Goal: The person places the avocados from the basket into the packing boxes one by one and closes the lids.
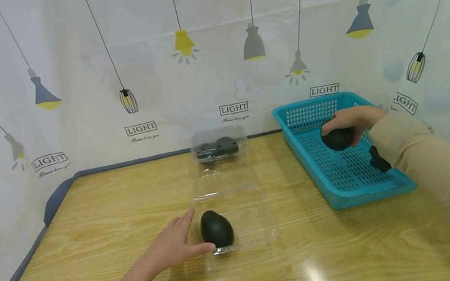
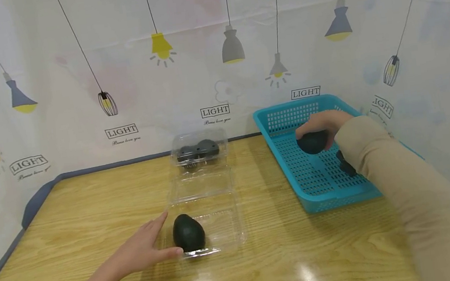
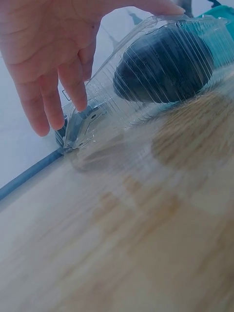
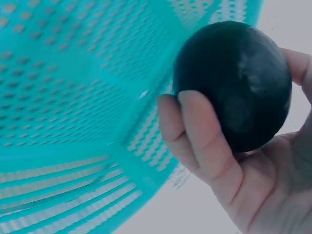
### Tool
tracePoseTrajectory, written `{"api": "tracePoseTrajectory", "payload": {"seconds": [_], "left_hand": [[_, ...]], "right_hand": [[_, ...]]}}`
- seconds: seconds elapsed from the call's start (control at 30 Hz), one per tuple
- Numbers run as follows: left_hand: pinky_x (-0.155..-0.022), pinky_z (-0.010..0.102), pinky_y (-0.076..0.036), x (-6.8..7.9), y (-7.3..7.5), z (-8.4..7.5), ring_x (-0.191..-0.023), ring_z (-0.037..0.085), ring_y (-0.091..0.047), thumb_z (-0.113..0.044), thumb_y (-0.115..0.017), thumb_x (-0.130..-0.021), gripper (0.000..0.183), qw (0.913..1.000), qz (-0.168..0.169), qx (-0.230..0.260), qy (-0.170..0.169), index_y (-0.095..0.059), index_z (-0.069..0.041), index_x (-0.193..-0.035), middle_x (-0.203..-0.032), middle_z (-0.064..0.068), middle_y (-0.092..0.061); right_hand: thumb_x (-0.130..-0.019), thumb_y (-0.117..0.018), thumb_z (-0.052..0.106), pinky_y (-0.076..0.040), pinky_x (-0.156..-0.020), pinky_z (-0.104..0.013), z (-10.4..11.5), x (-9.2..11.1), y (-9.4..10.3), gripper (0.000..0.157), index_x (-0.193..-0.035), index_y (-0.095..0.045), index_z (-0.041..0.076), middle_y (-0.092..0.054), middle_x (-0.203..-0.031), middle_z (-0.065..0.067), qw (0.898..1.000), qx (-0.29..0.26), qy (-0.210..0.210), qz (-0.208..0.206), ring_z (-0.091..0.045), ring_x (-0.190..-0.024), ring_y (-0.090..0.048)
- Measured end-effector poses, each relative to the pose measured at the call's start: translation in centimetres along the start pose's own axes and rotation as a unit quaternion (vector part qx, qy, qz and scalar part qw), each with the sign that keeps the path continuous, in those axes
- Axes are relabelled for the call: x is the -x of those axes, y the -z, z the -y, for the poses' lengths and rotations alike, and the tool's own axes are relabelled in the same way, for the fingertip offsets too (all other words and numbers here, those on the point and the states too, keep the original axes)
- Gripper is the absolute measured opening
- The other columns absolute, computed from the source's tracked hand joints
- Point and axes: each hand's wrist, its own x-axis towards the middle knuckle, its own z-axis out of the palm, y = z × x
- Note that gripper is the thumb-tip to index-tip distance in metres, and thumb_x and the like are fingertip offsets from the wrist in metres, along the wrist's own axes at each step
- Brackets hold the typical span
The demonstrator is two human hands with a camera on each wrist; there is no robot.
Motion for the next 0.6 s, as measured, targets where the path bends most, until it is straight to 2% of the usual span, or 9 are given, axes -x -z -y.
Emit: {"api": "tracePoseTrajectory", "payload": {"seconds": [0.17, 0.27, 0.43, 0.6], "left_hand": [[-0.102, 0.060, -0.025, 0.0, 0.0, 0.0, -0.132, 0.046, -0.024, -0.066, -0.059, -0.074, 0.105, 1.0000, -0.001, -0.001, -0.002, -0.016, -0.003, -0.146, -0.148, 0.019, -0.026], [-0.102, 0.060, -0.026, 0.0, 0.0, 0.0, -0.132, 0.045, -0.024, -0.065, -0.059, -0.074, 0.105, 1.0000, 0.000, -0.002, -0.002, -0.016, -0.003, -0.146, -0.148, 0.019, -0.026], [-0.102, 0.059, -0.026, 0.0, 0.1, 0.0, -0.132, 0.045, -0.025, -0.064, -0.060, -0.074, 0.105, 1.0000, 0.003, 0.001, -0.002, -0.016, -0.002, -0.146, -0.147, 0.019, -0.026], [-0.102, 0.059, -0.026, 0.0, 0.2, 0.0, -0.132, 0.044, -0.025, -0.064, -0.060, -0.075, 0.104, 1.0000, 0.005, 0.003, -0.003, -0.016, -0.002, -0.146, -0.147, 0.019, -0.026]], "right_hand": [[-0.089, -0.049, 0.039, -0.055, -0.067, -0.039, 3.6, 0.8, -0.9, 0.068, -0.130, -0.022, -0.008, -0.034, -0.118, -0.030, 0.999, 0.007, 0.040, -0.031, -0.032, -0.091, -0.052], [-0.090, -0.049, 0.040, -0.055, -0.067, -0.039, 5.6, 1.0, -2.0, 0.068, -0.133, -0.022, -0.006, -0.034, -0.123, -0.029, 0.998, -0.002, 0.058, -0.035, -0.032, -0.095, -0.052], [-0.089, -0.051, 0.038, -0.055, -0.068, -0.039, 9.0, 1.2, -4.6, 0.073, -0.141, -0.015, 0.000, -0.033, -0.129, -0.028, 0.995, -0.012, 0.094, 0.002, -0.032, -0.098, -0.056], [-0.087, -0.054, 0.037, -0.055, -0.065, -0.037, 11.6, 1.1, -7.9, 0.074, -0.143, -0.016, 0.007, -0.038, -0.129, -0.024, 0.992, -0.013, 0.117, 0.036, -0.029, -0.097, -0.059]]}}
